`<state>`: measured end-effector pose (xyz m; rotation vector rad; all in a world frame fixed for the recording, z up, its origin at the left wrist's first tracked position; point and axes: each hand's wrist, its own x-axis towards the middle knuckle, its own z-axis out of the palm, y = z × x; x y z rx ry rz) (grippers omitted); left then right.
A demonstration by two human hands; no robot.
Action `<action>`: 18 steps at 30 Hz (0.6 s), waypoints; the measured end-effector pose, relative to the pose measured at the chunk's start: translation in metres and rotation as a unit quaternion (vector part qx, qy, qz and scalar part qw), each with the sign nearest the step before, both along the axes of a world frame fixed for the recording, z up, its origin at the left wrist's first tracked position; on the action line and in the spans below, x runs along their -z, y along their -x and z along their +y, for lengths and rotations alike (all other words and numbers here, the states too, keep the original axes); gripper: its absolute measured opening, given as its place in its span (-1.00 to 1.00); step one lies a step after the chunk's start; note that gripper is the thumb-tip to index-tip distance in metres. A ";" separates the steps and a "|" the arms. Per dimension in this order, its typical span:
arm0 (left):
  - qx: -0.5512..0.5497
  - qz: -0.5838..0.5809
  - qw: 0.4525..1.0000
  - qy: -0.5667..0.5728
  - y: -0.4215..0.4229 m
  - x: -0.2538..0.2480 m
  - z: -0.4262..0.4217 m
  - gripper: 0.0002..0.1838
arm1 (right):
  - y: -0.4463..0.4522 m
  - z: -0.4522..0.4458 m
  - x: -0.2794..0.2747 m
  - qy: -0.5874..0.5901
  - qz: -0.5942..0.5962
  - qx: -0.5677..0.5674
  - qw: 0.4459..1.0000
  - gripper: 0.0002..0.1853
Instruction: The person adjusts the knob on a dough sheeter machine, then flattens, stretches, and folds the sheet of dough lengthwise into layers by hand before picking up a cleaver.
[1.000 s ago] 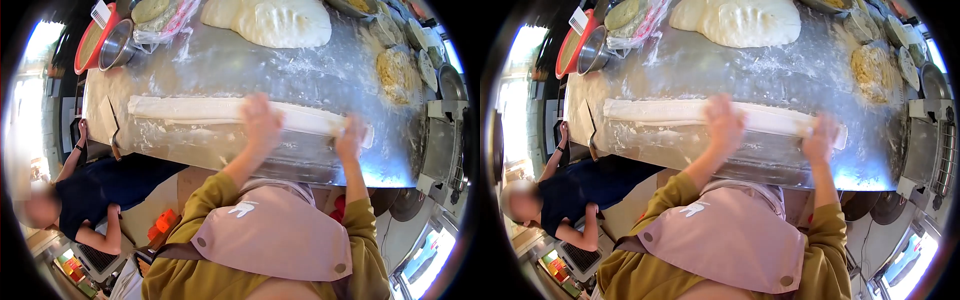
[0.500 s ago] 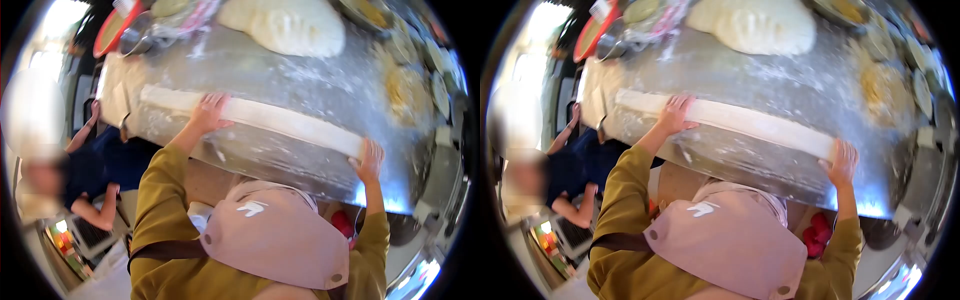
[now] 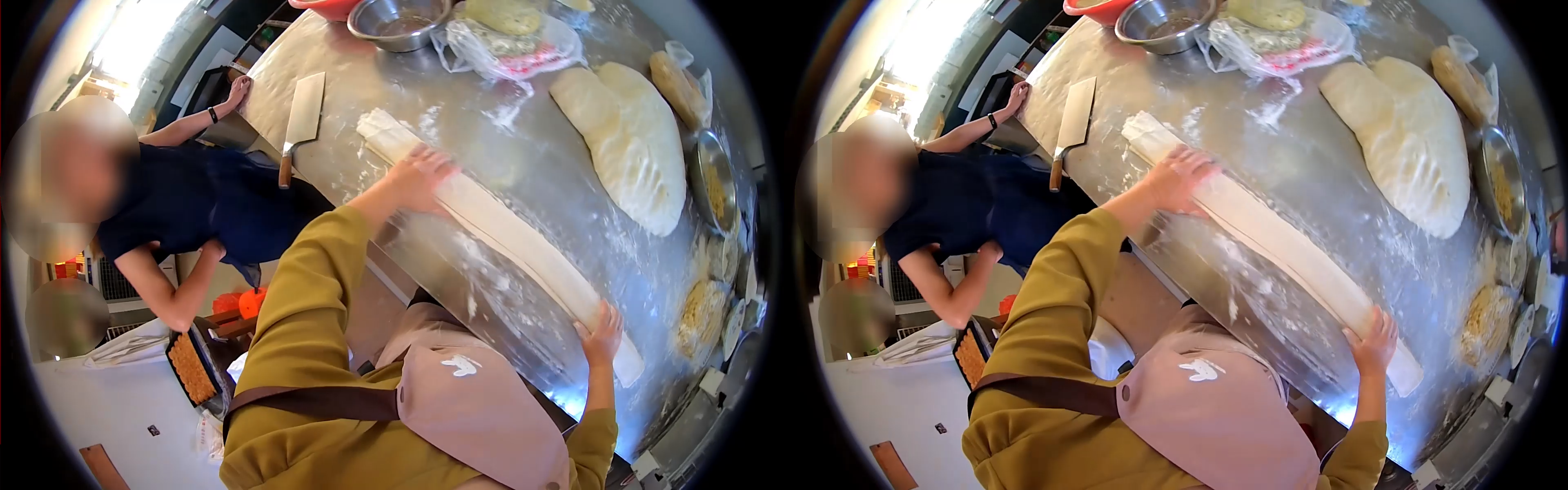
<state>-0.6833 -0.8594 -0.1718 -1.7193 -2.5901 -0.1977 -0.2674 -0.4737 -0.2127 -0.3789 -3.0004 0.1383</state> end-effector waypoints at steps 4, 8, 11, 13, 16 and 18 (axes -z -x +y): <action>-0.035 0.006 0.999 0.012 0.070 0.003 -0.058 0.01 | 0.030 -0.030 -0.017 -0.011 -0.030 0.024 0.999 -0.09; -0.015 -0.057 0.998 0.018 0.098 0.005 -0.065 -0.10 | 0.123 -0.104 -0.017 0.036 -0.019 -0.029 0.999 -0.03; -0.011 -0.085 0.996 -0.022 0.100 0.010 -0.072 -0.15 | 0.229 -0.184 -0.025 0.071 0.002 -0.087 0.994 0.00; -0.005 -0.097 0.993 -0.071 0.105 0.016 -0.082 -0.12 | 0.291 -0.232 -0.033 0.080 0.024 -0.131 0.988 -0.04; -0.026 -0.078 0.990 -0.115 0.118 0.014 -0.102 -0.08 | 0.344 -0.268 -0.029 0.086 0.046 -0.138 0.986 -0.18; -0.034 -0.109 0.987 -0.114 0.118 0.013 -0.102 -0.11 | 0.383 -0.281 -0.029 0.081 0.075 -0.154 0.982 -0.29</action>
